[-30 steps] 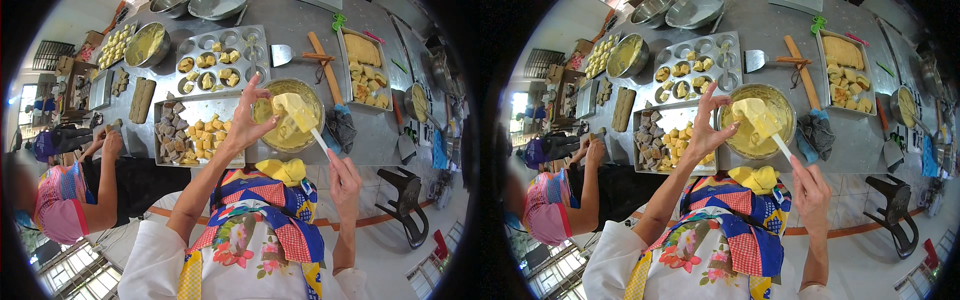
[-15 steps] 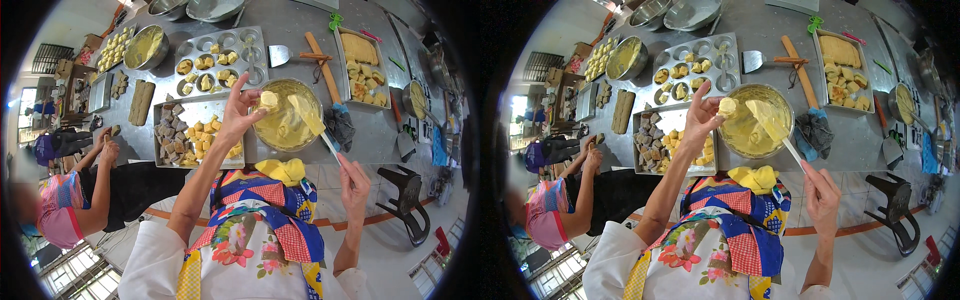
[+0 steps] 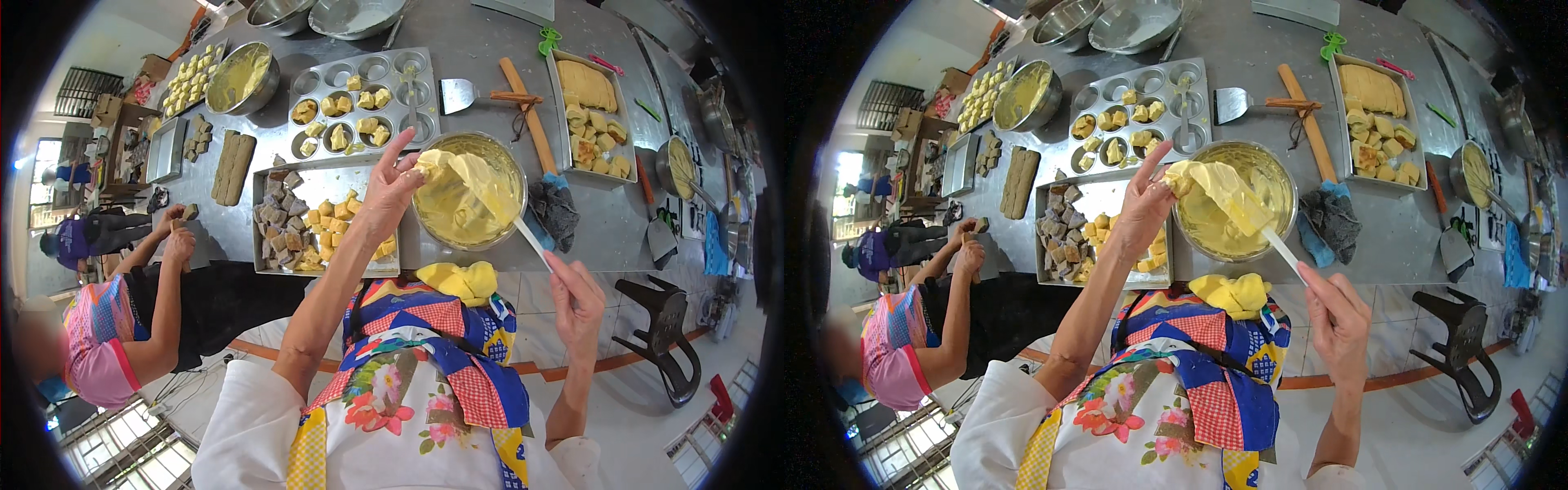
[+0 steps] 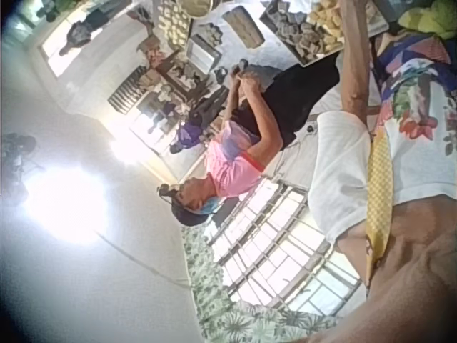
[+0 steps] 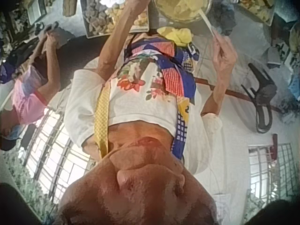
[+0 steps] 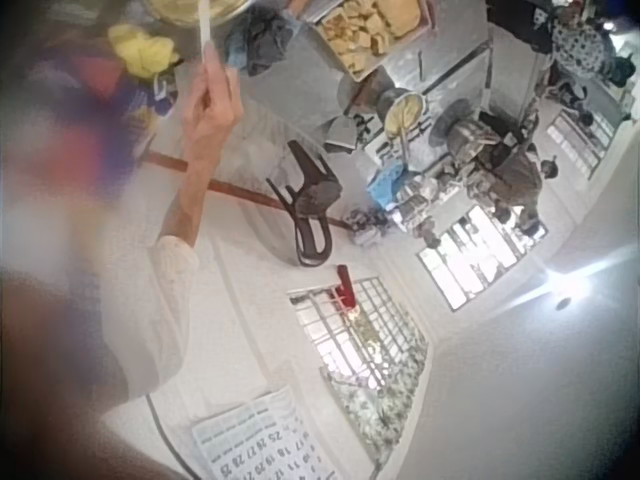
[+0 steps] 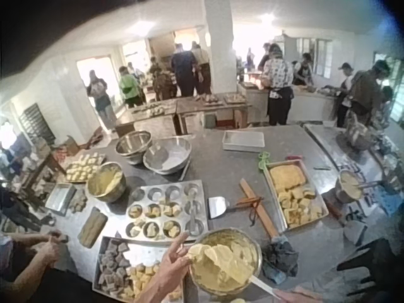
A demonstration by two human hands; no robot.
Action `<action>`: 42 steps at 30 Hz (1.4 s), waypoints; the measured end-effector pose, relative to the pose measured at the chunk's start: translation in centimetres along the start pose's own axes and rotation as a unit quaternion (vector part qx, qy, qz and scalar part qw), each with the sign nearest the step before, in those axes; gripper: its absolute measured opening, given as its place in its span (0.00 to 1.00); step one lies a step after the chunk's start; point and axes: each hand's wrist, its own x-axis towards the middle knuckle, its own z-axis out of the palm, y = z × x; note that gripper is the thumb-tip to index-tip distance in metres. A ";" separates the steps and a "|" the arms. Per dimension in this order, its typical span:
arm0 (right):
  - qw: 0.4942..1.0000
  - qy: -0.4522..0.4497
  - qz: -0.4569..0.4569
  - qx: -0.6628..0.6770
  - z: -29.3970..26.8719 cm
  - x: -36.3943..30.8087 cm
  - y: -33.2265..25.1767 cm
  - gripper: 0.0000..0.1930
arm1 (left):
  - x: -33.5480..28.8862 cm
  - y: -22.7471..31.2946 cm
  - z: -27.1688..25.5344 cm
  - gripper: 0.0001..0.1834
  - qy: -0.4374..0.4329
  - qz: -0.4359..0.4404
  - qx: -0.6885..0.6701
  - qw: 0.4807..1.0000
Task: The person picks up pieces of dough from a tray and places them into a muffin tin, then uses a spatula to scoop a yellow mixture from a bowl and add it onto each piece of dough.
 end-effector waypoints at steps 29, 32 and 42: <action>0.998 0.018 -0.019 -0.063 0.1 -0.5 0.2 0.18 | -0.8 2.5 4.3 0.51 -0.005 0.286 0.678 0.677; 0.995 0.012 -0.037 -0.094 0.3 -0.6 -0.1 0.18 | -0.8 2.8 4.7 0.50 -0.003 0.242 0.667 0.705; 0.997 0.059 -0.003 -0.043 0.4 0.0 0.0 0.16 | -0.7 2.1 4.2 0.50 0.031 0.219 0.481 0.848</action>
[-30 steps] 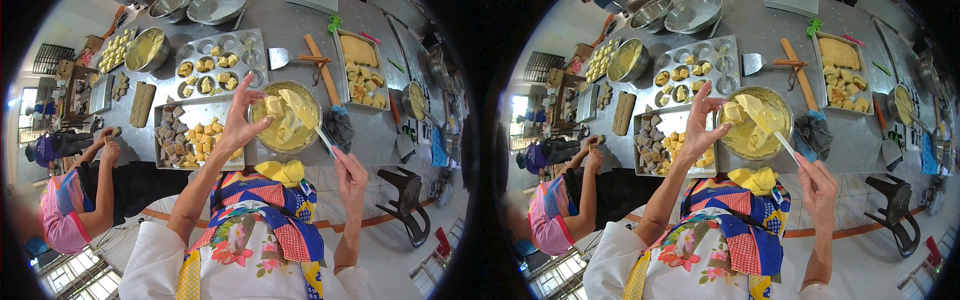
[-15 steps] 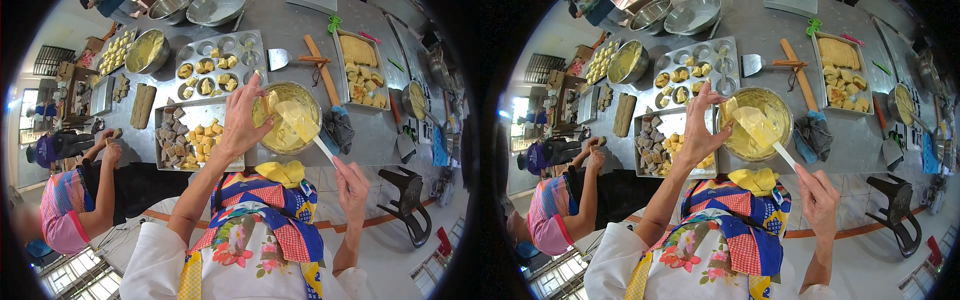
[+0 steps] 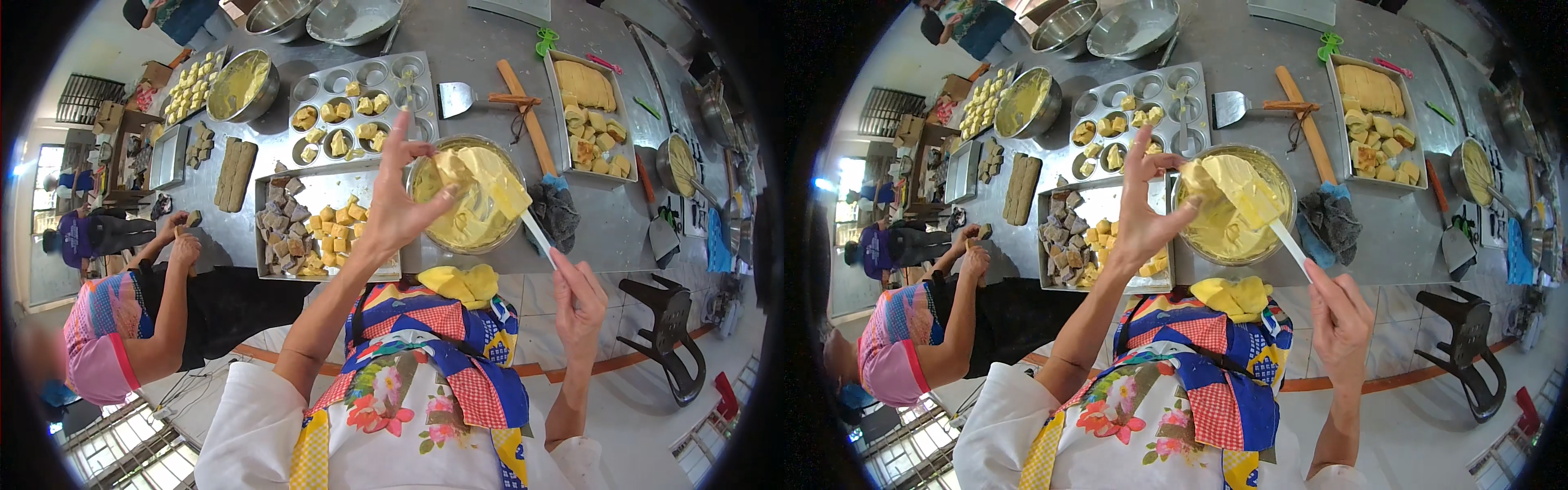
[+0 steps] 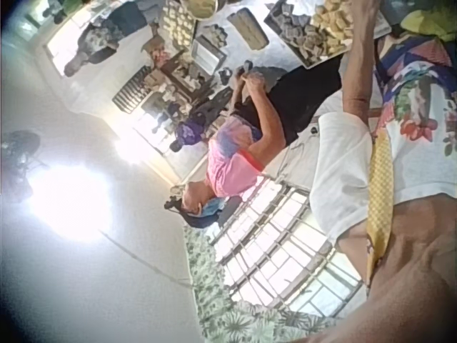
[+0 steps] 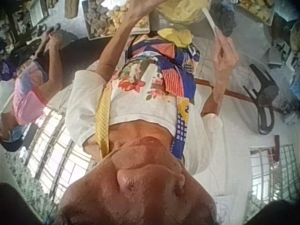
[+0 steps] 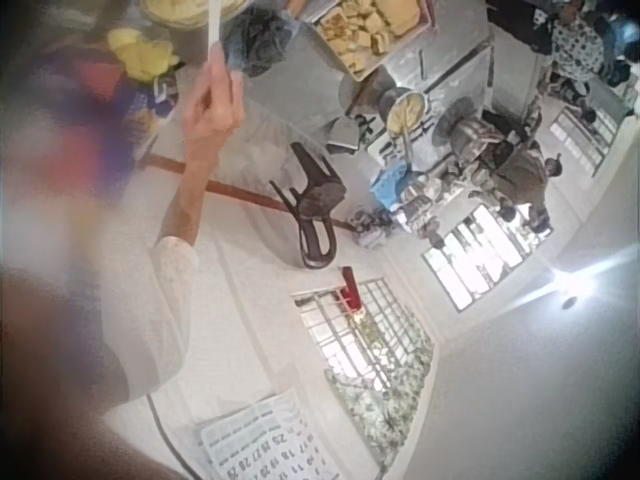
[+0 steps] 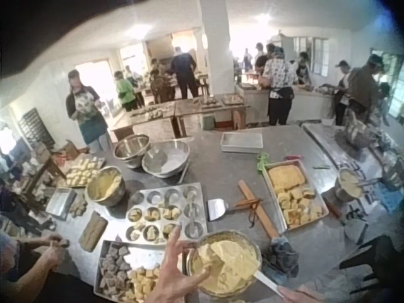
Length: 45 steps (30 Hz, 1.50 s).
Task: The person picks up pieces of dough from a tray and places them into a muffin tin, then uses a spatula to scoop a yellow mixture from a bowl and add it onto each piece of dough.
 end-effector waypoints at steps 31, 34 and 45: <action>0.993 -0.005 0.087 0.084 1.2 -1.2 0.7 0.13 | -0.2 -0.6 1.7 0.40 0.014 -0.213 -0.324 0.922; 0.994 -0.005 0.080 0.072 1.4 -1.1 0.6 0.13 | -0.8 -1.8 1.8 0.40 0.024 -0.186 -0.311 0.932; 0.989 0.030 0.085 0.115 0.5 -1.0 1.0 0.13 | 0.1 -2.8 0.9 0.42 0.050 -0.194 -0.243 0.949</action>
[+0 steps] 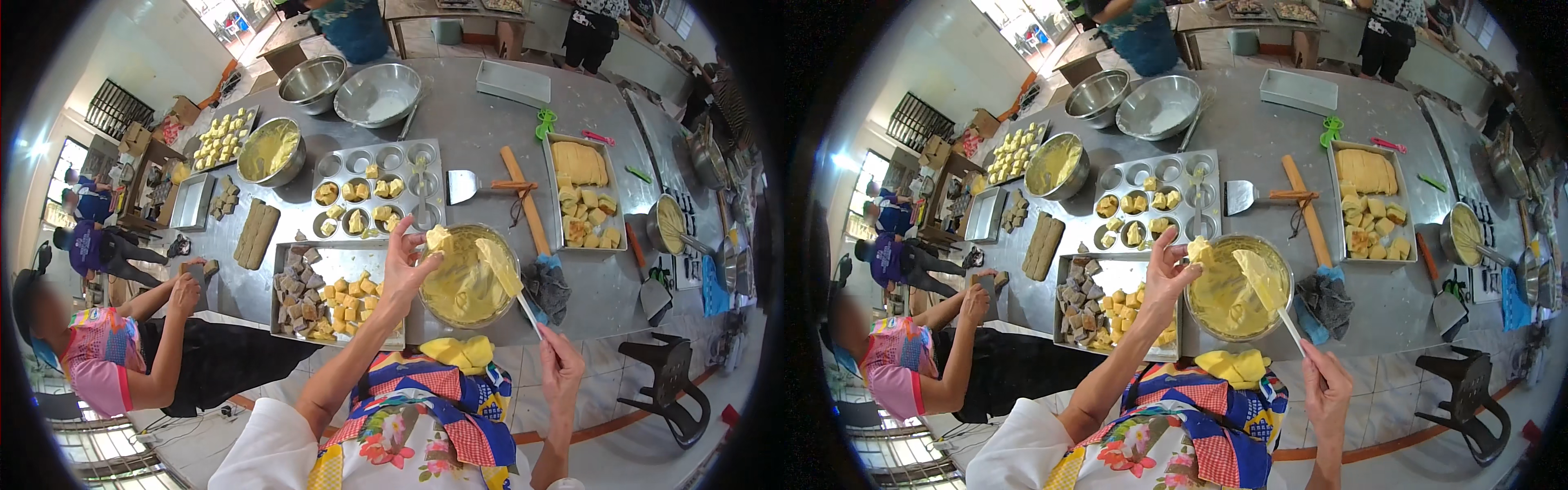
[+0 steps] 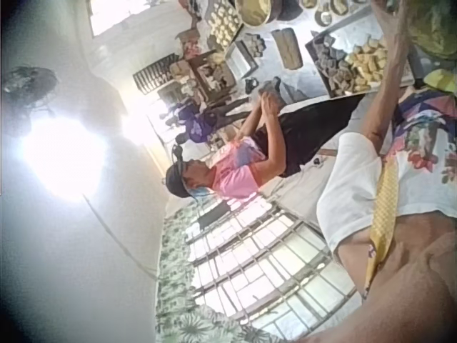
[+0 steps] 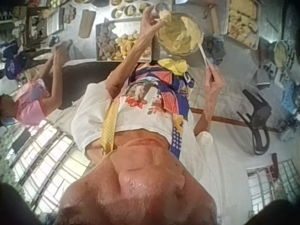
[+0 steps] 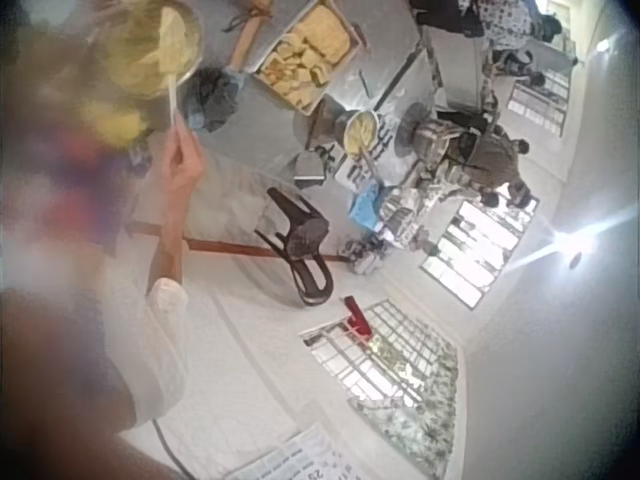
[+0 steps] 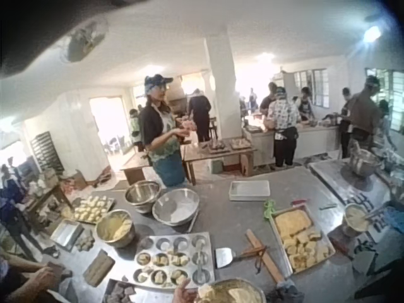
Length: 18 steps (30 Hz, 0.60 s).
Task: The person picks up pieces of dough from a tray and places them into a muffin tin, then uses a spatula to scoop a yellow mixture from a bowl and add it onto each piece of dough.
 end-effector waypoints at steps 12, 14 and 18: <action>0.987 -0.038 -0.099 -0.120 1.9 -0.2 0.4 0.17 | -0.6 -0.1 -0.6 0.40 -0.026 -0.153 -0.104 0.982; 0.984 -0.060 -0.096 -0.141 1.4 -0.2 0.3 0.16 | -0.2 -0.2 -1.5 0.42 -0.013 -0.170 -0.099 0.980; 0.988 -0.062 -0.031 -0.142 0.5 0.1 0.0 0.15 | 3.2 0.3 -4.8 0.46 0.038 -0.064 0.053 0.996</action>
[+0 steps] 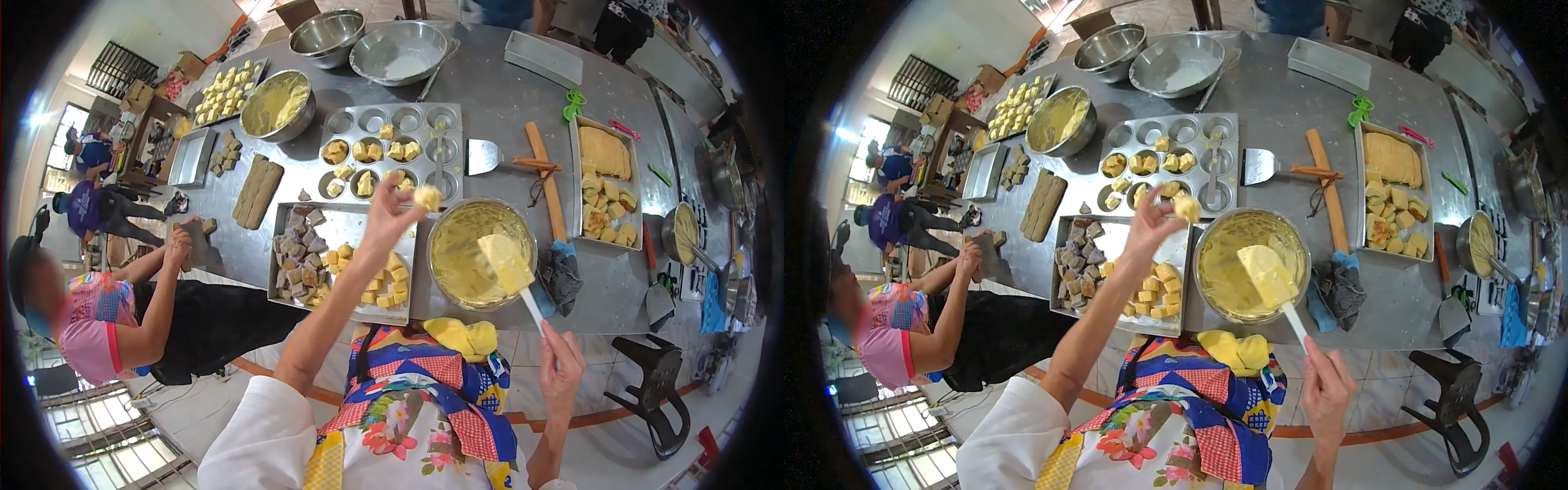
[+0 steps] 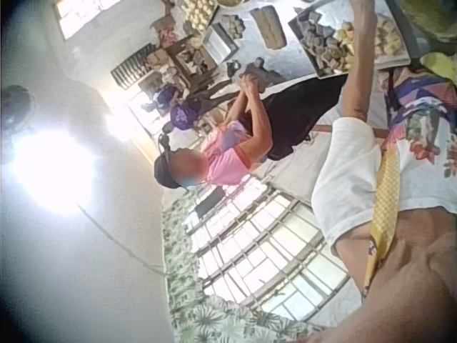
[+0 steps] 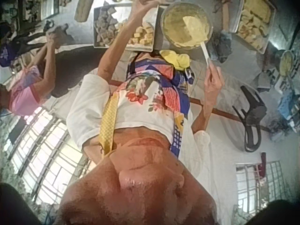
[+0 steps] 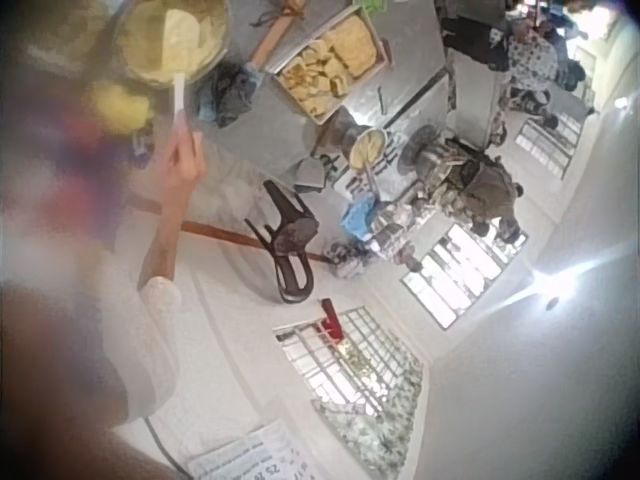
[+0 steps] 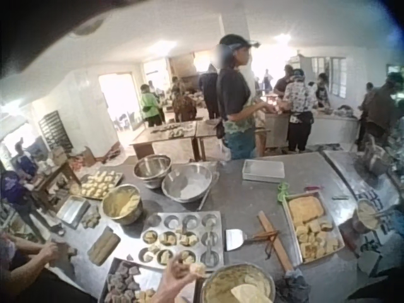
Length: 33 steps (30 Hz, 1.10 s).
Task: The person picks up pieces of dough from a tray and places them into a muffin tin, then uses a spatula to scoop a yellow mixture from a bowl and add it onto each piece of dough.
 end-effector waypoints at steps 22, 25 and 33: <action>0.994 -0.034 0.094 0.052 2.4 2.5 -0.8 0.14 | 20.2 -2.0 -5.3 0.48 0.105 0.202 0.504 0.833; 0.993 -0.041 0.107 0.042 2.3 2.6 -1.1 0.14 | 19.6 -0.5 -6.4 0.47 0.120 0.228 0.487 0.835; 0.990 -0.031 0.132 0.024 1.9 1.3 1.3 0.13 | 5.9 2.5 -11.6 0.46 0.245 0.168 0.299 0.907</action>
